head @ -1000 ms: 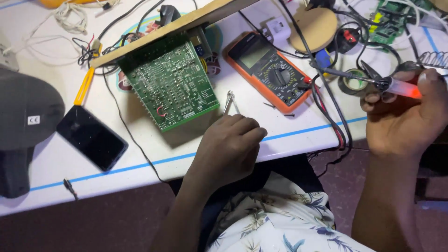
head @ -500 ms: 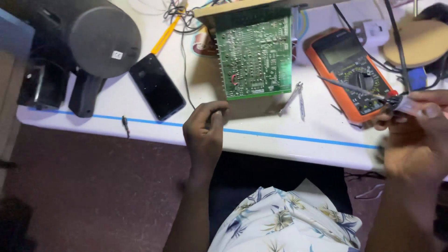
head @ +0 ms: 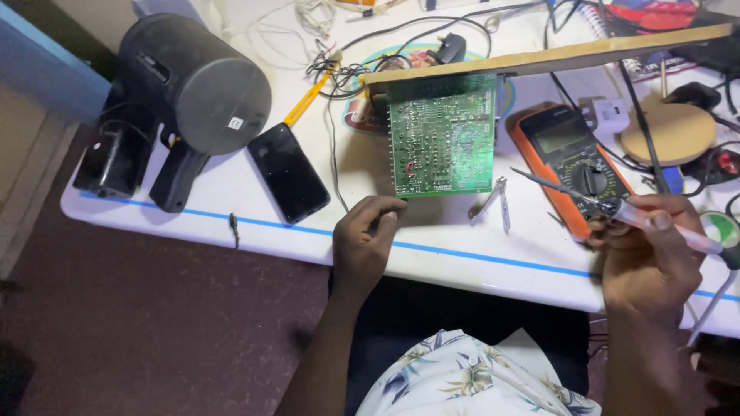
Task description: A person uses a soldering iron to repair or assemble components on a green circuit board.
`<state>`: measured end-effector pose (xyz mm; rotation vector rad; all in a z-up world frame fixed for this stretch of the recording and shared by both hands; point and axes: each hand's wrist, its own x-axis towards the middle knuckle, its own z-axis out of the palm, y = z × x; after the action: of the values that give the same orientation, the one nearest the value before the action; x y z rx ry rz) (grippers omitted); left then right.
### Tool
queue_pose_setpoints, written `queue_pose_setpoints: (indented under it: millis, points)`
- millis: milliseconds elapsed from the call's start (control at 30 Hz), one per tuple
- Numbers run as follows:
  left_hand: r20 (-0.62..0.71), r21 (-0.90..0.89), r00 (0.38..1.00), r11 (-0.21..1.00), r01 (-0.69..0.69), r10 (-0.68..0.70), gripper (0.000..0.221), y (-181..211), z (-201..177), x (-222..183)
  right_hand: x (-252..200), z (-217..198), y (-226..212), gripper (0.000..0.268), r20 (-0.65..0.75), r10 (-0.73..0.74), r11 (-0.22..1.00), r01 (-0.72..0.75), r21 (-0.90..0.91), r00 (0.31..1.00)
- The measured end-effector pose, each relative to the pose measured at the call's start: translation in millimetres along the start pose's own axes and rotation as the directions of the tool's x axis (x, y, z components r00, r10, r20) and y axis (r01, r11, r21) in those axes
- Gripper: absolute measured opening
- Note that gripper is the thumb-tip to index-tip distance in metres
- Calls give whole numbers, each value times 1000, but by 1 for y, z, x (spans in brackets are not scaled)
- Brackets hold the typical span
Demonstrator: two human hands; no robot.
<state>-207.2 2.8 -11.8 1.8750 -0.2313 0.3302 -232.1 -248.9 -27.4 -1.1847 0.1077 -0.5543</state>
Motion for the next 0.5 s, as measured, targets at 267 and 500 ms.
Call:
queue_pose_setpoints:
  millis: [267, 500]
  points:
    - [-31, -507, 932, 810, 296, -361, 18, -5, -3, 31, 13, 7, -15, 28, 44, 131, 991, -132, -1, 990]
    - [-380, -191, 918, 961, -199, 114, 15, 20, -11, 122, 74, 38, -44, 15, 411, -150, 972, 210, -106, 900]
